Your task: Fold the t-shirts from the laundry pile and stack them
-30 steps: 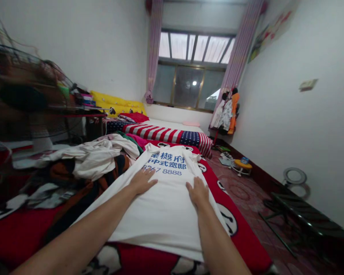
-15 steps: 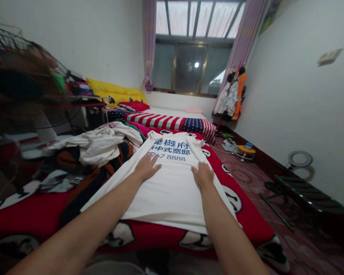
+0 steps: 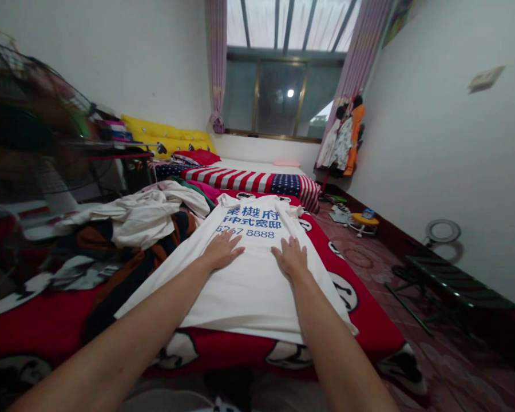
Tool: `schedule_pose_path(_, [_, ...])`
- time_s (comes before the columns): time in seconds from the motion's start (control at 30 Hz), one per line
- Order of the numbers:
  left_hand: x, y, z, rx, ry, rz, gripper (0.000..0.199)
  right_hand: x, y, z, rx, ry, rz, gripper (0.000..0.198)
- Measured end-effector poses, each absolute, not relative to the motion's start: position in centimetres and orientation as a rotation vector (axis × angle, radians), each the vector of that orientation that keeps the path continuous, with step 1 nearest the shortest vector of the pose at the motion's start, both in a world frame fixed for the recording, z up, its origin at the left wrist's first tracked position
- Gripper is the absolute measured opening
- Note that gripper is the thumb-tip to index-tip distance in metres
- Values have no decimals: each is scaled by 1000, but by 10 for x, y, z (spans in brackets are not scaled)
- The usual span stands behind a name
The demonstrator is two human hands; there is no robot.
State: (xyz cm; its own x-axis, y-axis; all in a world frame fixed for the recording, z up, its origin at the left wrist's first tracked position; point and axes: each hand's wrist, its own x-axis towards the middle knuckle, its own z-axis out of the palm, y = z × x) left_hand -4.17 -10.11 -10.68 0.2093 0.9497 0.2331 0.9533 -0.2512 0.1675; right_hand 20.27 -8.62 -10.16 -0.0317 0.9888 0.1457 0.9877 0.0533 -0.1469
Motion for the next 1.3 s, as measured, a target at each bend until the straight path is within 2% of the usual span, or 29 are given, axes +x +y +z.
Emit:
schedule_pose_path(0.27, [-40, -105, -105, -2397, -1942, -435, 61, 201, -89, -99, -2118, -2043, -4, 66])
schedule_pose_path(0.57, [-40, -104, -105, -2337, -1981, -439, 66, 201, -89, -100, -2146, -1952, -81, 70])
schedule_pose_path(0.77, [-39, -103, -106, -2374, -1980, -389, 65, 202, -88, -101, -2148, -2063, 22, 70])
schedule_pose_path(0.83, [-39, -106, -102, -2338, -1963, -515, 66, 200, -91, -99, -2114, -2008, -54, 70])
schedule_pose_path(0.93, [-40, -112, -92, -2163, -1752, -916, 64, 198, -98, -92, -1941, -1844, -394, 67])
schedule_pose_path(1.0, [-40, -113, -89, -2128, -1621, -1013, 59, 196, -99, -90, -1839, -1827, -533, 64])
schedule_pose_path(1.17, [-39, -104, -102, -2513, -1734, -543, 53, 197, -90, -102, -1920, -2260, -79, 62])
schedule_pose_path(1.3, [-39, -102, -105, -2430, -1774, -649, 60, 199, -88, -105, -1819, -2141, -124, 63])
